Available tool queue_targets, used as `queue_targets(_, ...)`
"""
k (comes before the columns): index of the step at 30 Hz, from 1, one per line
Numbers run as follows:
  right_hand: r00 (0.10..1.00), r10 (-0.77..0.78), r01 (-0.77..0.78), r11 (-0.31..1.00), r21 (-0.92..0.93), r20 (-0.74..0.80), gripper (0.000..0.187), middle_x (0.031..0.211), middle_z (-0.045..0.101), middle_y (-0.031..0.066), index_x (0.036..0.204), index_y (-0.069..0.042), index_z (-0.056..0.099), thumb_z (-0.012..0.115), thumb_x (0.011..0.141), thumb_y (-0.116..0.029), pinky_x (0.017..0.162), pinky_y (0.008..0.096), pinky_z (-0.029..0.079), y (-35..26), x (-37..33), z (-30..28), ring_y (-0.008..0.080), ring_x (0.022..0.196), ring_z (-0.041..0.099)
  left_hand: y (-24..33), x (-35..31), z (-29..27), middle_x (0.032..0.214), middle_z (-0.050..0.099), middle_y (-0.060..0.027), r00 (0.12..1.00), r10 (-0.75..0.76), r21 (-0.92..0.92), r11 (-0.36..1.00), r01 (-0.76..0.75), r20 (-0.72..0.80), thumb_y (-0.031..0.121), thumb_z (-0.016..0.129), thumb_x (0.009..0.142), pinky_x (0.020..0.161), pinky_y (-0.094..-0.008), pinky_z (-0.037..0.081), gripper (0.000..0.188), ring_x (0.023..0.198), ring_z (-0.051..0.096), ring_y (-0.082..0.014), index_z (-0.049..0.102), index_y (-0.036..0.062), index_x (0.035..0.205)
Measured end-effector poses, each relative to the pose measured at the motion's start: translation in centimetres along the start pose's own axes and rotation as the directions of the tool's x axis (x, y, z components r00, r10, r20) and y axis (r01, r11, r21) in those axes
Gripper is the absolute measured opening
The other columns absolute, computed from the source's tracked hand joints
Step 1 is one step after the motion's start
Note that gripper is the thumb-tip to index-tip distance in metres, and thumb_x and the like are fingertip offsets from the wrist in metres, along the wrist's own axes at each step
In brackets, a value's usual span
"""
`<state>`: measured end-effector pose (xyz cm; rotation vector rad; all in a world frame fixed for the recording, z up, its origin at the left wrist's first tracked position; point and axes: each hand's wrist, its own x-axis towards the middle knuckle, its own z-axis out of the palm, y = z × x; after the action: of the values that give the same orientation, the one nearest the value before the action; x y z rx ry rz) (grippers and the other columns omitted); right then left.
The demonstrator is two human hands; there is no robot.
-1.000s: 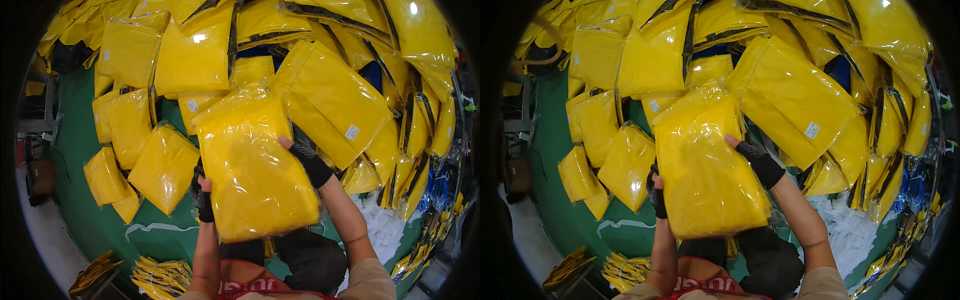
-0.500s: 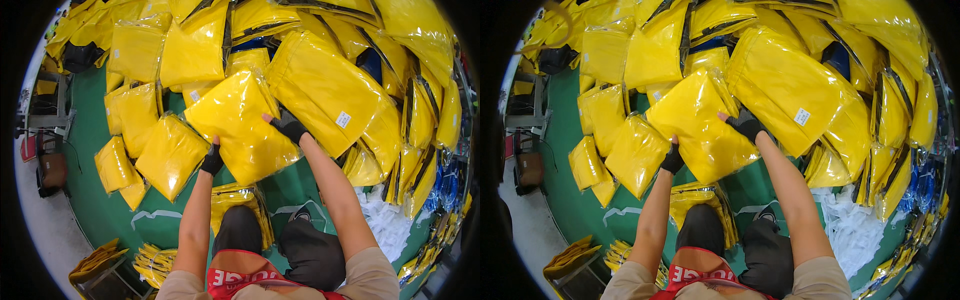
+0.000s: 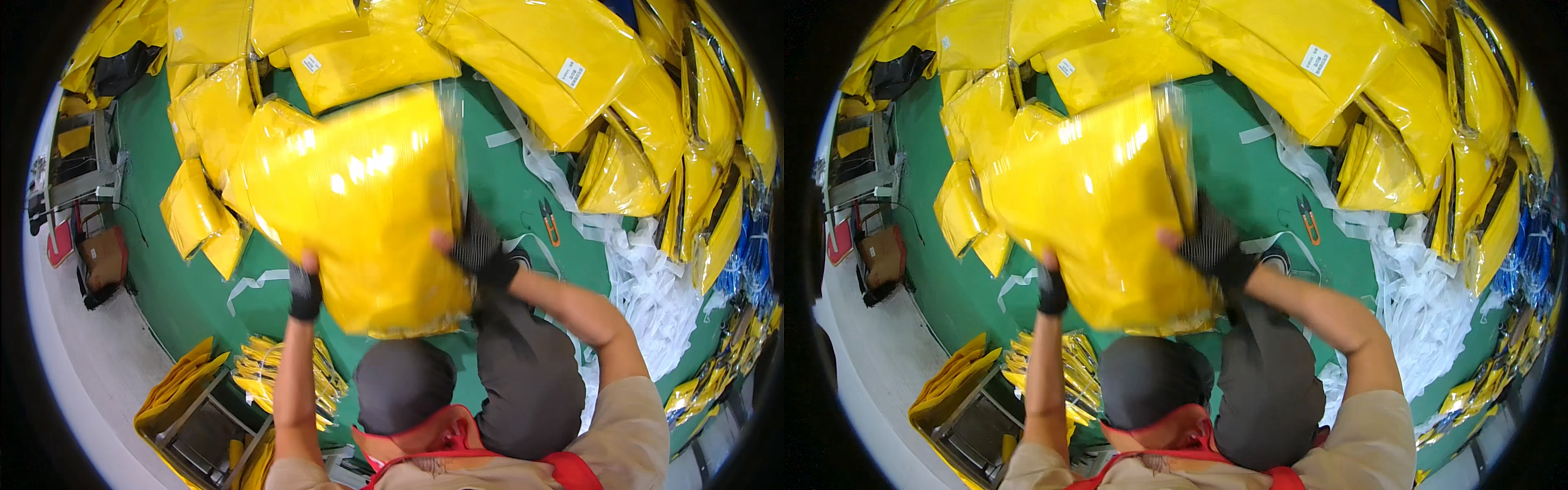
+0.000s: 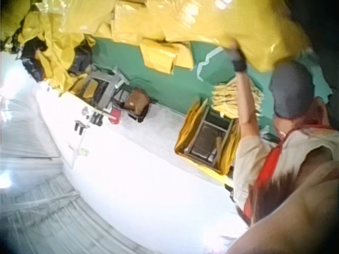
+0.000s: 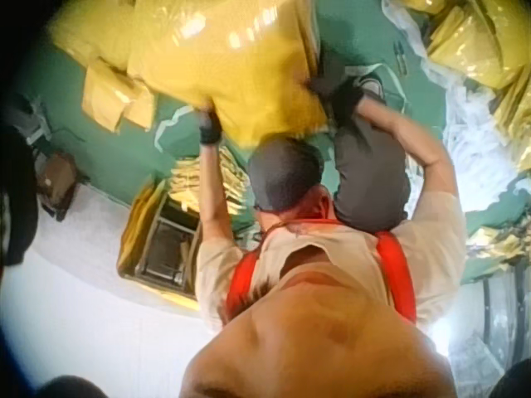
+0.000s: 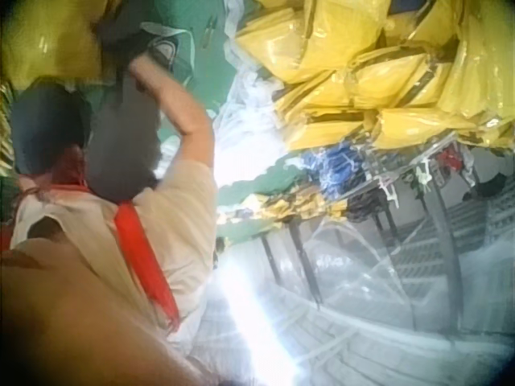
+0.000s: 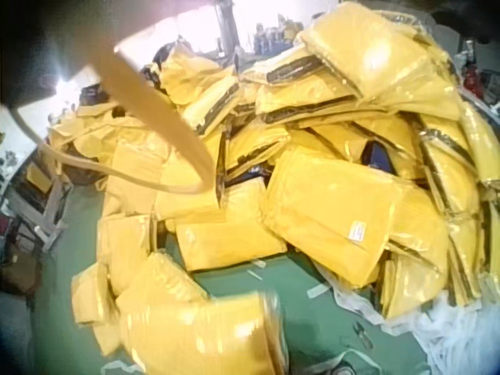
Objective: The person gathers yellow padded envelopes from a green floor, stacks them into bundles, and secures each bundle with white plastic straps. The person repeatedly ties the straps by hand and places the finished bundles aside.
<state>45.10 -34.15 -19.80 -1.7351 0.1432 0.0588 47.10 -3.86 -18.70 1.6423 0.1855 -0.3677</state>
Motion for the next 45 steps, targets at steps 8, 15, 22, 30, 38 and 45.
queue_targets(8, 0.812, 0.335, -0.399, 0.916, 0.036, 0.478, 0.075, 0.127, 0.041, 0.0225, 0.129, 0.003, 0.031, 0.056, 0.081, -0.048, 0.101, 0.0357, 0.029, 5.5, -8.3, 2.6, 0.0312, 0.122, 0.037, -13.7, -12.8, -1.0, 0.104, 0.058, -0.012, 0.946, -0.284, 0.077, 0.951, 0.298, -0.154, 0.033, 0.046, 0.092, 0.078, -0.0331, 0.046, 0.041, 0.092, 0.055, -0.0198, 0.049, -0.0037, 0.111)
queue_targets(15, 0.754, 0.378, -0.403, 0.912, -0.076, 0.537, 0.075, 0.13, 0.039, 0.0225, 0.13, 0.003, 0.03, 0.053, 0.082, -0.051, 0.103, 0.0354, 0.026, 11.7, -9.8, 4.0, 0.0315, 0.123, 0.035, -1.2, -5.1, 1.4, 0.114, 0.051, -0.0188, 0.968, 0.246, 0.505, 0.843, -0.188, -0.05, 0.041, 0.06, 0.08, 0.086, -0.0382, 0.043, 0.064, 0.107, 0.049, -0.0249, 0.041, -0.0036, 0.122)
queue_targets(22, 0.683, 0.476, -0.416, 0.877, -0.241, 0.554, 0.073, 0.123, 0.044, 0.0256, 0.125, 0.003, 0.037, 0.05, 0.081, -0.054, 0.098, 0.0377, 0.031, 11.0, -8.7, 4.4, 0.0369, 0.116, 0.041, 1.8, 5.9, 8.0, 0.099, 0.06, -0.0191, 0.952, 0.09, 0.896, 0.324, -0.304, 0.291, 0.044, 0.056, 0.078, 0.08, -0.04, 0.045, 0.054, 0.09, 0.058, -0.0338, 0.056, 0.0005, 0.109)
queue_targets(30, 0.773, 0.421, -0.363, 0.907, -0.214, 0.475, 0.055, 0.117, 0.052, 0.0202, 0.118, -0.001, 0.048, 0.052, 0.083, -0.043, 0.094, 0.0364, 0.037, 8.6, -4.9, 4.6, 0.0329, 0.109, 0.048, -1.2, 9.0, 8.4, 0.087, 0.06, -0.0168, 0.96, -0.01, 0.892, 0.372, -0.257, 0.281, 0.045, 0.051, 0.078, 0.072, -0.042, 0.045, 0.046, 0.081, 0.057, -0.0338, 0.061, 0.0028, 0.091)
queue_targets(38, 0.854, 0.191, 0.397, 0.365, -0.842, 0.485, 0.061, 0.103, 0.057, 0.0212, 0.115, 0.002, 0.049, 0.06, 0.076, -0.044, 0.09, 0.0366, 0.04, 1.9, 14.3, -10.3, 0.0329, 0.1, 0.053, -4.0, 10.5, 6.7, 0.086, 0.058, -0.0155, 0.956, 0.077, 0.859, 0.424, -0.288, 0.283, 0.044, 0.054, 0.073, 0.071, -0.043, 0.044, 0.043, 0.08, 0.055, -0.0341, 0.061, 0.0041, 0.088)
queue_targets(45, 0.962, 0.27, -0.242, 0.741, -0.627, -0.052, 0.072, 0.102, 0.06, 0.0144, 0.116, 0.007, 0.047, 0.076, 0.066, -0.036, 0.078, 0.0305, 0.046, -8.1, 30.0, -24.4, 0.0215, 0.089, 0.057, -4.0, 12.3, 3.8, 0.091, 0.058, -0.0144, 0.897, 0.411, 0.592, 0.767, -0.245, -0.161, 0.027, 0.062, 0.077, 0.077, -0.0416, 0.044, 0.025, 0.085, 0.055, -0.0334, 0.061, 0.0064, 0.091)
